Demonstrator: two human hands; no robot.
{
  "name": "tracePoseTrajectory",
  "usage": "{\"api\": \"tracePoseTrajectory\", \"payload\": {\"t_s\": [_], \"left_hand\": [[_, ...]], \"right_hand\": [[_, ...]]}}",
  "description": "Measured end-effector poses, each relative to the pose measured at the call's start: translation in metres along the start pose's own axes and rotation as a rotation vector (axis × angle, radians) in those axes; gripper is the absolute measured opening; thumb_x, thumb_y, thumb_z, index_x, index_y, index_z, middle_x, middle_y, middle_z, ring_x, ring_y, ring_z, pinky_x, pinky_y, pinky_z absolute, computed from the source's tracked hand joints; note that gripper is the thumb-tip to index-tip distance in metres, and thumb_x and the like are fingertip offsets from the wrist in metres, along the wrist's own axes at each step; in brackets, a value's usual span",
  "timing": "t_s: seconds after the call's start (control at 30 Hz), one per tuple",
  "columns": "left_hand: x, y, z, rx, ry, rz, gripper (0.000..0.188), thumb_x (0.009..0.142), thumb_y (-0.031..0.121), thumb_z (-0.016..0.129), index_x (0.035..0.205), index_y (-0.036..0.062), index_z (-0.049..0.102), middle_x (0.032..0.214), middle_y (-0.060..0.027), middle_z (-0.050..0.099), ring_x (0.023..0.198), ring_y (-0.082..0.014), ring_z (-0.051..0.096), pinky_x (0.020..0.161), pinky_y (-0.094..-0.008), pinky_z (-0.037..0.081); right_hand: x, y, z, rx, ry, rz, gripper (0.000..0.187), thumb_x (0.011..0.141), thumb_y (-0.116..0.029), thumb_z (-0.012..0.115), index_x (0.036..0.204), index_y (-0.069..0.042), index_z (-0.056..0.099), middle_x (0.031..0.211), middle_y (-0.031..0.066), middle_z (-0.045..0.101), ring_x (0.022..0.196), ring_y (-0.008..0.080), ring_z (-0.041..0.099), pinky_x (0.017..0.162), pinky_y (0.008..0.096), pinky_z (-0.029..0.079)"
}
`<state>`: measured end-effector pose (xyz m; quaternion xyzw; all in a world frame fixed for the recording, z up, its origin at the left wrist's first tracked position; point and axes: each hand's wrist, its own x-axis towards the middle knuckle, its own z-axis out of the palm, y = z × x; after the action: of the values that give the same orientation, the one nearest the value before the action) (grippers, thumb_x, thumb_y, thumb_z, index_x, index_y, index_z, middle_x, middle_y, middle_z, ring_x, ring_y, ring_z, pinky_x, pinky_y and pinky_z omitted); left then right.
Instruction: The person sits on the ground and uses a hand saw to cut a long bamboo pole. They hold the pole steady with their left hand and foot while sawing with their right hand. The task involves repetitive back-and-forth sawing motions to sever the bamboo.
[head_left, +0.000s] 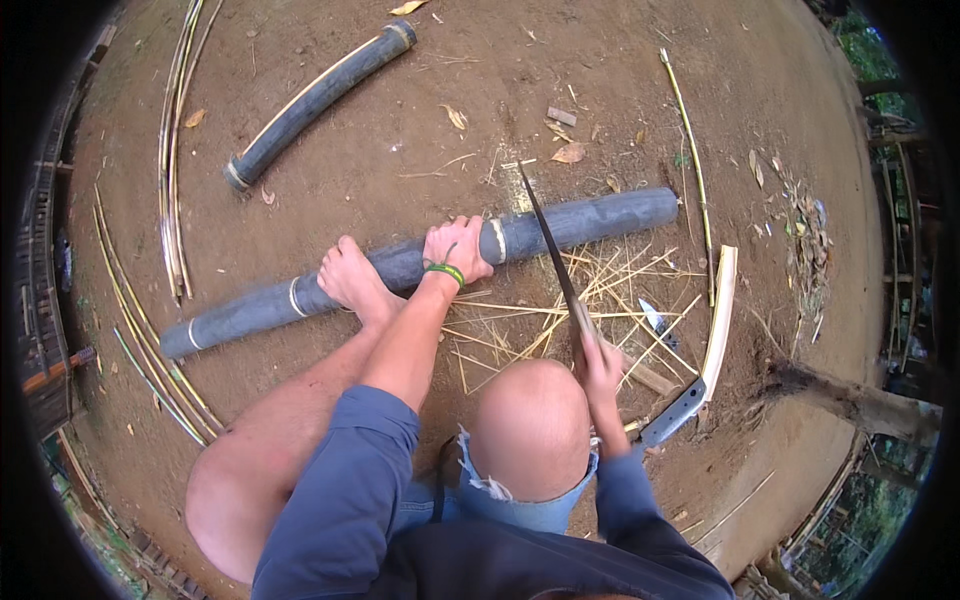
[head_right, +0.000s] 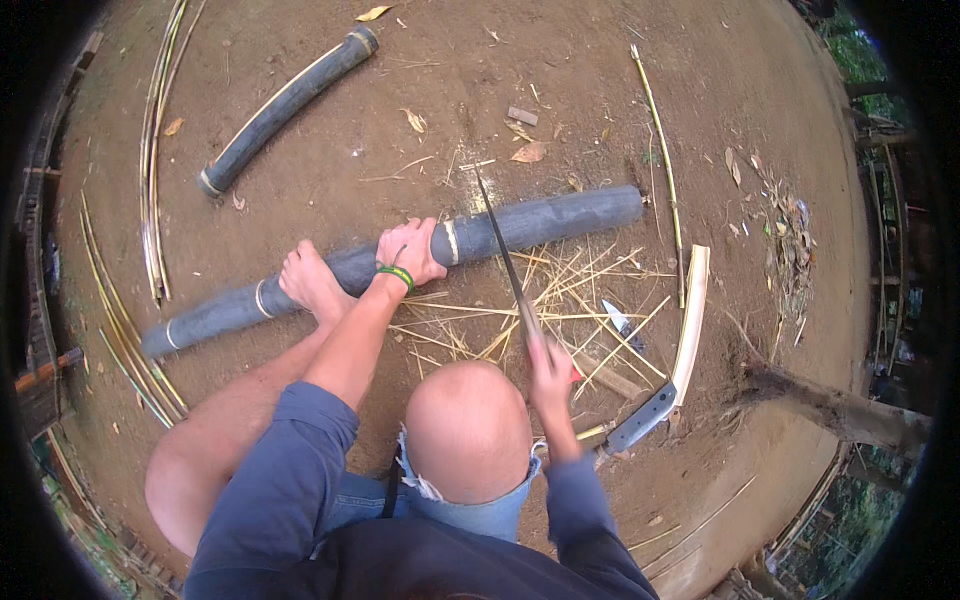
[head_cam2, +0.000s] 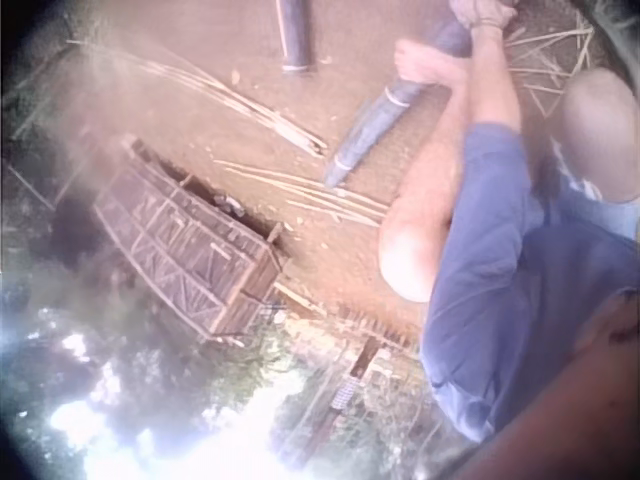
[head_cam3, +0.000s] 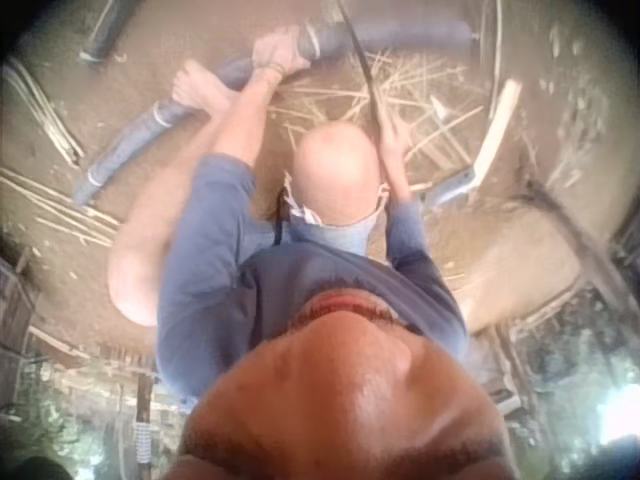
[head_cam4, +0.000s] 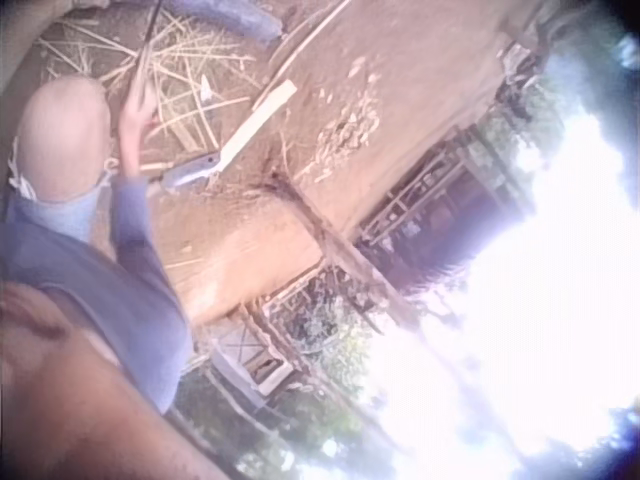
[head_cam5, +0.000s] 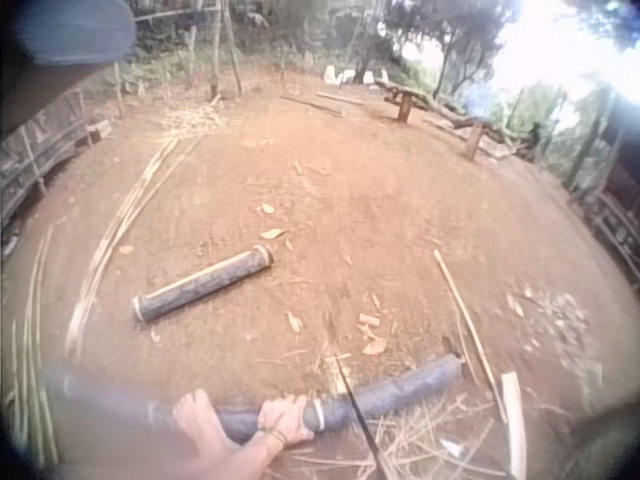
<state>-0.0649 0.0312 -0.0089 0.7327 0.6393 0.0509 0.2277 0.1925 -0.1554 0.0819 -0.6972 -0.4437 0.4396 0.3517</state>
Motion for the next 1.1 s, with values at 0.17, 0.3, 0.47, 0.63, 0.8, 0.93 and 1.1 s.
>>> {"api": "tracePoseTrajectory", "payload": {"t_s": [0.17, 0.3, 0.47, 0.63, 0.8, 0.93, 1.1], "left_hand": [[-0.015, 0.004, -0.002, 0.034, -0.102, -0.03, 0.074, 0.056, 0.044, 0.092, 0.117, 0.0139, 0.063, 0.114, -0.0118, 0.068, 0.107, -0.0341, 0.068, 0.092, -0.046, 0.054], [-0.007, 0.016, 0.0, 0.007, -0.066, -0.018, 0.072, 0.055, 0.043, 0.092, 0.115, 0.0144, 0.063, 0.11, -0.0124, 0.07, 0.104, -0.0359, 0.068, 0.092, -0.0481, 0.054], [-0.004, -0.007, 0.005, -0.061, -0.116, -0.013, 0.072, 0.052, 0.045, 0.091, 0.113, 0.016, 0.065, 0.108, -0.0131, 0.07, 0.104, -0.0378, 0.068, 0.09, -0.0475, 0.056], [-0.012, 0.003, 0.0, -0.002, -0.118, -0.065, 0.074, 0.053, 0.042, 0.091, 0.117, 0.0165, 0.064, 0.111, -0.0133, 0.07, 0.105, -0.0372, 0.068, 0.091, -0.047, 0.056], [-0.008, 0.013, 0.0, -0.009, -0.139, -0.067, 0.072, 0.053, 0.04, 0.09, 0.116, 0.016, 0.065, 0.111, -0.0126, 0.071, 0.105, -0.0349, 0.069, 0.091, -0.047, 0.056], [0.004, 0.007, -0.007, -0.046, -0.192, -0.056, 0.074, 0.052, 0.042, 0.091, 0.118, 0.0167, 0.066, 0.112, -0.0124, 0.072, 0.107, -0.0357, 0.068, 0.093, -0.0461, 0.055], [0.004, 0.005, -0.011, -0.022, -0.215, -0.065, 0.073, 0.054, 0.043, 0.09, 0.118, 0.0178, 0.066, 0.115, -0.0125, 0.071, 0.109, -0.0363, 0.068, 0.094, -0.047, 0.055]], "right_hand": [[-0.092, 0.01, -0.041, 0.083, 0.066, 0.077, 0.04, 0.101, -0.022, 0.057, 0.066, -0.004, 0.054, 0.055, -0.0047, 0.044, 0.049, 0.0057, 0.037, 0.046, 0.0285, 0.023], [0.032, 0.028, 0.016, -0.126, 0.047, -0.152, 0.042, 0.102, -0.028, 0.06, 0.07, -0.001, 0.062, 0.056, -0.0026, 0.046, 0.051, 0.0084, 0.04, 0.047, 0.0311, 0.027], [0.079, 0.006, 0.042, -0.052, -0.004, 0.004, 0.046, 0.101, -0.033, 0.062, 0.073, 0.003, 0.054, 0.061, -0.0014, 0.046, 0.057, 0.0133, 0.037, 0.053, 0.0353, 0.03], [-0.086, 0.009, -0.048, 0.053, -0.039, 0.034, 0.041, 0.103, -0.029, 0.057, 0.071, -0.002, 0.057, 0.054, -0.0045, 0.043, 0.048, 0.0047, 0.035, 0.045, 0.0271, 0.022], [0.036, 0.037, 0.024, -0.179, 0.081, -0.147, 0.039, 0.102, -0.025, 0.059, 0.073, 0.0, 0.06, 0.059, -0.0029, 0.047, 0.054, 0.0102, 0.04, 0.05, 0.0351, 0.03], [0.106, 0.005, 0.053, 0.0, 0.026, -0.012, 0.043, 0.102, -0.03, 0.06, 0.075, 0.003, 0.057, 0.058, 0.0006, 0.04, 0.056, 0.0112, 0.036, 0.052, 0.0373, 0.03], [-0.055, 0.027, -0.036, 0.035, -0.023, 0.081, 0.037, 0.101, -0.025, 0.059, 0.074, 0.0, 0.065, 0.055, -0.0028, 0.047, 0.052, 0.006, 0.041, 0.048, 0.029, 0.027]]}}
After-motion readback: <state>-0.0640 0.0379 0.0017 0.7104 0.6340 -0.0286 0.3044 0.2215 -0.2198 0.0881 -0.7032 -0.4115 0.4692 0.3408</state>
